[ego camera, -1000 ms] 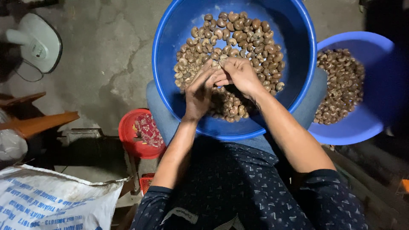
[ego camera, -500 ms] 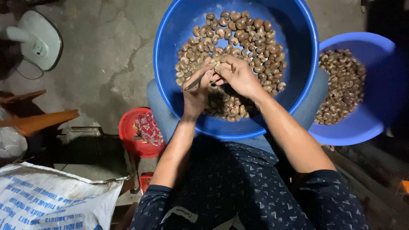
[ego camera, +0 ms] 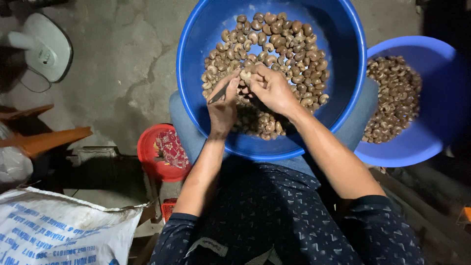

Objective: The person sits with a large blue basin of cashew nuts on their lap and uses a knife to peel the outer skin off the nuts. They transfer the peeled nuts into a smaller blue basin to the right. At one point, they briefly interact with a smartphone placed on a nearby sack before resuming the peeling task.

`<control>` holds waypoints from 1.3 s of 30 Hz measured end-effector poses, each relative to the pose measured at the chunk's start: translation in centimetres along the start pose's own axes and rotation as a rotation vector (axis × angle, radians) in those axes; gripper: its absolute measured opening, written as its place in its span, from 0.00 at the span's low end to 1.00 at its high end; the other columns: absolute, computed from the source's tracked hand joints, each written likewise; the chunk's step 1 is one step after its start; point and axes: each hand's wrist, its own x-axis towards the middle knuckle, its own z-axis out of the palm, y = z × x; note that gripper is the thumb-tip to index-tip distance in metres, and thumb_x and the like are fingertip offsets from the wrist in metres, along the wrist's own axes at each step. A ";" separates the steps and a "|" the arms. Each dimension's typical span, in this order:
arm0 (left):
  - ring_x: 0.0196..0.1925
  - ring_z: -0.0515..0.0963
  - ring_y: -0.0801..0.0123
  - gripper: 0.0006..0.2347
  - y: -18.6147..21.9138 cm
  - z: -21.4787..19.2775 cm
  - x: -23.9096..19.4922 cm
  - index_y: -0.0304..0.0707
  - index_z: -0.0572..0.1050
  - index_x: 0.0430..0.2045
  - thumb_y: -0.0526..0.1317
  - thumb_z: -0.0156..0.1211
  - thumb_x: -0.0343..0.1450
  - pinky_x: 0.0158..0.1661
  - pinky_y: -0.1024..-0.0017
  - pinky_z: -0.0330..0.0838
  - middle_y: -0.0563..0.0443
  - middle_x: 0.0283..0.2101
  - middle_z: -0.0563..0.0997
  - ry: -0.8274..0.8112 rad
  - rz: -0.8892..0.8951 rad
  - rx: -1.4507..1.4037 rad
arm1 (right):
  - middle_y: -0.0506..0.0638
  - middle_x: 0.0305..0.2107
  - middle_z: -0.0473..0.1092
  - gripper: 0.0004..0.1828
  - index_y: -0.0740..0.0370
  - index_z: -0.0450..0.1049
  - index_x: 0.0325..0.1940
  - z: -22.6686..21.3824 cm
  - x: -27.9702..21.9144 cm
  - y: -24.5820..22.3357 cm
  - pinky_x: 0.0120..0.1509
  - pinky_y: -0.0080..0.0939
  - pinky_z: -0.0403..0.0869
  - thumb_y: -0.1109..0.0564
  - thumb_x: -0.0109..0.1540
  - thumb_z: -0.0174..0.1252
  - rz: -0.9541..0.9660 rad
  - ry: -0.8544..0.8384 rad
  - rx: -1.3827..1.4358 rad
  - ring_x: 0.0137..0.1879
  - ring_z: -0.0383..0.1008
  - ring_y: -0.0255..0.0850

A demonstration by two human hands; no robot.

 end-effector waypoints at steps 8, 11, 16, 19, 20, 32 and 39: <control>0.52 0.83 0.59 0.09 1.6 0.2 0.1 0.38 0.83 0.47 0.39 0.61 0.78 0.53 0.57 0.78 0.37 0.48 0.85 -0.073 0.014 -0.033 | 0.60 0.32 0.76 0.13 0.71 0.69 0.58 -1.5 -0.4 2.2 0.41 0.41 0.85 0.64 0.69 0.54 0.013 0.018 0.016 0.38 0.80 0.41; 0.53 0.83 0.60 0.09 1.8 0.4 0.0 0.38 0.83 0.46 0.40 0.61 0.78 0.54 0.57 0.77 0.38 0.48 0.85 -0.060 0.023 -0.054 | 0.61 0.32 0.76 0.14 0.71 0.69 0.59 -2.1 0.1 4.0 0.40 0.42 0.85 0.65 0.69 0.54 0.016 0.023 0.033 0.37 0.80 0.43; 0.52 0.84 0.53 0.08 1.5 0.3 0.0 0.34 0.83 0.43 0.38 0.61 0.77 0.55 0.55 0.77 0.35 0.46 0.85 -0.047 0.017 -0.005 | 0.63 0.33 0.75 0.12 0.72 0.68 0.56 -1.2 0.0 1.1 0.40 0.41 0.85 0.66 0.68 0.55 -0.014 0.047 0.025 0.37 0.80 0.45; 0.52 0.83 0.58 0.08 1.2 0.1 -0.3 0.33 0.82 0.44 0.39 0.61 0.77 0.56 0.54 0.75 0.36 0.46 0.85 -0.056 -0.013 -0.058 | 0.68 0.36 0.74 0.11 0.72 0.71 0.53 -1.2 -0.2 -1.8 0.36 0.47 0.84 0.69 0.66 0.54 -0.111 0.107 -0.127 0.39 0.79 0.49; 0.53 0.82 0.64 0.10 1.6 0.0 -0.4 0.33 0.81 0.45 0.40 0.59 0.77 0.58 0.63 0.74 0.42 0.48 0.85 -0.122 -0.029 -0.025 | 0.64 0.40 0.73 0.10 0.70 0.70 0.53 -1.7 -0.3 -2.6 0.37 0.42 0.84 0.67 0.68 0.52 -0.113 0.151 -0.184 0.41 0.79 0.47; 0.52 0.82 0.68 0.14 2.3 0.1 -0.7 0.33 0.81 0.46 0.45 0.55 0.76 0.54 0.72 0.76 0.47 0.47 0.85 -0.156 -0.129 -0.044 | 0.54 0.42 0.71 0.06 0.66 0.74 0.56 -18.5 -11.4 -3.9 0.52 0.39 0.71 0.61 0.78 0.59 -0.371 0.813 -0.775 0.46 0.69 0.39; 0.53 0.85 0.60 0.15 4.5 -1.0 -0.8 0.28 0.77 0.51 0.42 0.50 0.78 0.53 0.72 0.80 0.40 0.50 0.84 -0.215 -0.120 -0.156 | 0.66 0.48 0.74 0.13 0.75 0.71 0.59 -27.1 -17.6 3.5 0.57 0.45 0.74 0.64 0.72 0.57 -0.180 0.773 -0.921 0.52 0.75 0.51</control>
